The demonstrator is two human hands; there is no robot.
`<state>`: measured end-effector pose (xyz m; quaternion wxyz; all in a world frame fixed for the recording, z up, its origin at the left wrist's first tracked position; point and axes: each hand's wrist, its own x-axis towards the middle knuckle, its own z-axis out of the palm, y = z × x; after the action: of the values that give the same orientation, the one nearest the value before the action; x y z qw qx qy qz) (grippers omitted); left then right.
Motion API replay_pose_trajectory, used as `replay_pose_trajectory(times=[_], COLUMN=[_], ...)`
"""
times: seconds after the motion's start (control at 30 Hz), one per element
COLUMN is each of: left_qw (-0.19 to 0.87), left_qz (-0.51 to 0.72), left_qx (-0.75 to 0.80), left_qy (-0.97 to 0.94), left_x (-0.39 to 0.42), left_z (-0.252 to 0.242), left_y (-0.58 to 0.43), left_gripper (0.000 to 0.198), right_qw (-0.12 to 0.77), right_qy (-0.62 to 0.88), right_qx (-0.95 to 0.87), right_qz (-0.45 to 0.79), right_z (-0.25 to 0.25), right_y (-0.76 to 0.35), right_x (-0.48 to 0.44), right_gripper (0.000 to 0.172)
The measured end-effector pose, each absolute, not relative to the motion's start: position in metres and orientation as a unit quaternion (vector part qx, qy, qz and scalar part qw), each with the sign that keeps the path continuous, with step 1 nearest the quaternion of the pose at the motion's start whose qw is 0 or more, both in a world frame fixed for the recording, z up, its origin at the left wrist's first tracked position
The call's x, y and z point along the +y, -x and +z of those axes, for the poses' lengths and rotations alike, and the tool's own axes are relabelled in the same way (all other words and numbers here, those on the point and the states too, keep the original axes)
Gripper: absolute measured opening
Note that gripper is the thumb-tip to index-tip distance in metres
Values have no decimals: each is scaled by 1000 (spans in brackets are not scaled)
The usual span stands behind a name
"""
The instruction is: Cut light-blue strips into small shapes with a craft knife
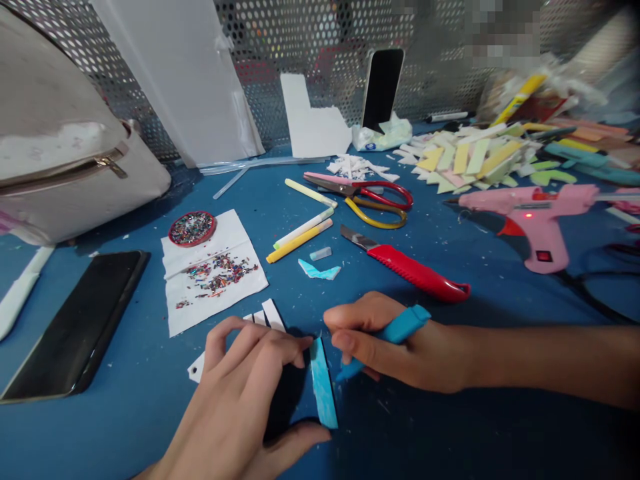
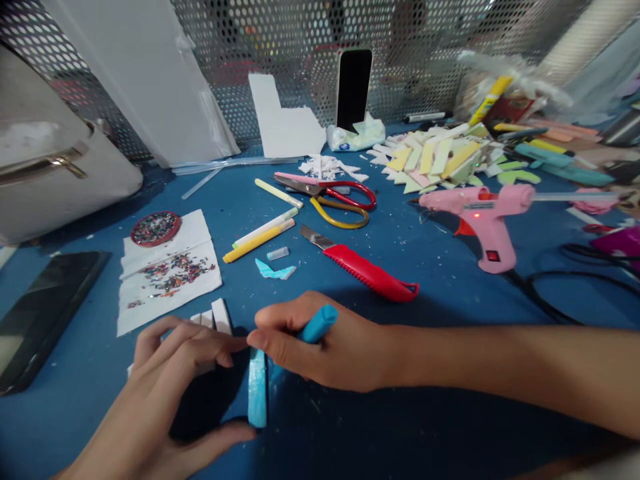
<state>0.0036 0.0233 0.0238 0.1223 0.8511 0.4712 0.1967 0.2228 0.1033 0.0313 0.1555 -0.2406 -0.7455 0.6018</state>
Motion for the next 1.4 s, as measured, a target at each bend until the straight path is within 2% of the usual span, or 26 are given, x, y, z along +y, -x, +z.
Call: replay_pose_trajectory(times=[1.4], left_qw=[133], left_qz=[202], left_qx=[483], left_qy=[-842], left_x=[22], left_z=[23], left_y=[-4], left_gripper=[48], right_qw=[163], right_qy=[273], right_qx=[-731], right_qz=[604], right_z=[33], right_y=[-221], right_x=[104], right_gripper=[40])
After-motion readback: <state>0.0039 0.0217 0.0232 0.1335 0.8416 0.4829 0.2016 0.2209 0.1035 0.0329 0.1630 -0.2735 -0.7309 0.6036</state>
